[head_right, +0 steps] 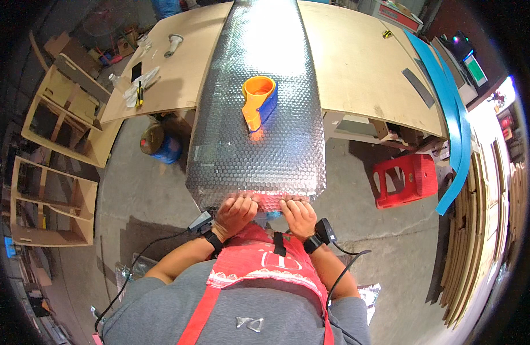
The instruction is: Applying blue foam and reflective insulation sheets to cabinet panels and sealing edges with tape.
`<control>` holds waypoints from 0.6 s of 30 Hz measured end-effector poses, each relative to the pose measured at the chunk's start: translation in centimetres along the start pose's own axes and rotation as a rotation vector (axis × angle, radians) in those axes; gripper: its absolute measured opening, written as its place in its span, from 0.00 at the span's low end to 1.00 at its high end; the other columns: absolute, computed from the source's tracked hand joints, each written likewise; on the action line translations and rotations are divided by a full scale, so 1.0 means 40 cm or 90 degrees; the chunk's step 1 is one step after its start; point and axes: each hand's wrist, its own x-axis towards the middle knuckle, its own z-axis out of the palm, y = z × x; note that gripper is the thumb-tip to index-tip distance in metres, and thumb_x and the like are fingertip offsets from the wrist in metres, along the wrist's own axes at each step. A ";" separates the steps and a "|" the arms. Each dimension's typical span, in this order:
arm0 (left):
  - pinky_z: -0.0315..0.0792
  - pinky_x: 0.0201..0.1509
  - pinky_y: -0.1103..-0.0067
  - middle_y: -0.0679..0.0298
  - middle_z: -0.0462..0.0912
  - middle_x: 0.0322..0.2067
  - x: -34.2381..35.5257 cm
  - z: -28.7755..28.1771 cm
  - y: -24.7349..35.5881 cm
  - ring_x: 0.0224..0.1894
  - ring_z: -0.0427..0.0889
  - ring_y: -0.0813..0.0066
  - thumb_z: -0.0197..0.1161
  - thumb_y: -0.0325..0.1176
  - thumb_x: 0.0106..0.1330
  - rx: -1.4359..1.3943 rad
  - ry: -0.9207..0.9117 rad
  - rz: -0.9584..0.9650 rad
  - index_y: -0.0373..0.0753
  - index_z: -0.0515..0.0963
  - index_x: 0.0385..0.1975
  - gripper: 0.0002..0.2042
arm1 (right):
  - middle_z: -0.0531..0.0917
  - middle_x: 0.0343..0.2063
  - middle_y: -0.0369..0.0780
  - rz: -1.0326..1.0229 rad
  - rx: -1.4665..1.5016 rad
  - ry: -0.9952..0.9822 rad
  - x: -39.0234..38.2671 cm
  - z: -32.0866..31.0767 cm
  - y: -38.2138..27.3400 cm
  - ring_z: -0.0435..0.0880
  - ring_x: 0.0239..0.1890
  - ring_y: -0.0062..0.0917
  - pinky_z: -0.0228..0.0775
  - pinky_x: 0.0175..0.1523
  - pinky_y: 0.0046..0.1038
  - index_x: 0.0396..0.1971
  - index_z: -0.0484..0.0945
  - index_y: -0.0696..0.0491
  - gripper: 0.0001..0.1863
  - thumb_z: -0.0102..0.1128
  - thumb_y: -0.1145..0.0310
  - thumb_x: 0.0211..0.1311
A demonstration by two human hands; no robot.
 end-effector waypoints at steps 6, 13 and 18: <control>0.72 0.56 0.72 0.63 0.77 0.46 0.008 -0.020 -0.010 0.51 0.76 0.68 0.62 0.35 0.58 -0.108 0.015 0.013 0.40 0.76 0.46 0.15 | 0.78 0.48 0.36 0.051 -0.053 -0.020 0.015 -0.039 -0.028 0.78 0.50 0.26 0.70 0.53 0.31 0.55 0.76 0.50 0.24 0.57 0.69 0.55; 0.75 0.52 0.74 0.60 0.79 0.43 0.028 -0.049 0.002 0.46 0.80 0.66 0.59 0.32 0.59 -0.178 -0.012 -0.041 0.35 0.79 0.43 0.14 | 0.79 0.50 0.37 0.105 -0.033 -0.052 0.005 -0.035 -0.050 0.78 0.54 0.27 0.69 0.59 0.32 0.54 0.78 0.50 0.23 0.57 0.68 0.56; 0.76 0.51 0.74 0.61 0.79 0.43 0.032 -0.057 -0.002 0.46 0.80 0.67 0.60 0.32 0.58 -0.189 -0.017 -0.052 0.36 0.78 0.43 0.14 | 0.78 0.49 0.37 0.097 -0.031 -0.085 0.039 -0.060 -0.074 0.77 0.53 0.27 0.68 0.58 0.32 0.56 0.75 0.51 0.25 0.56 0.68 0.55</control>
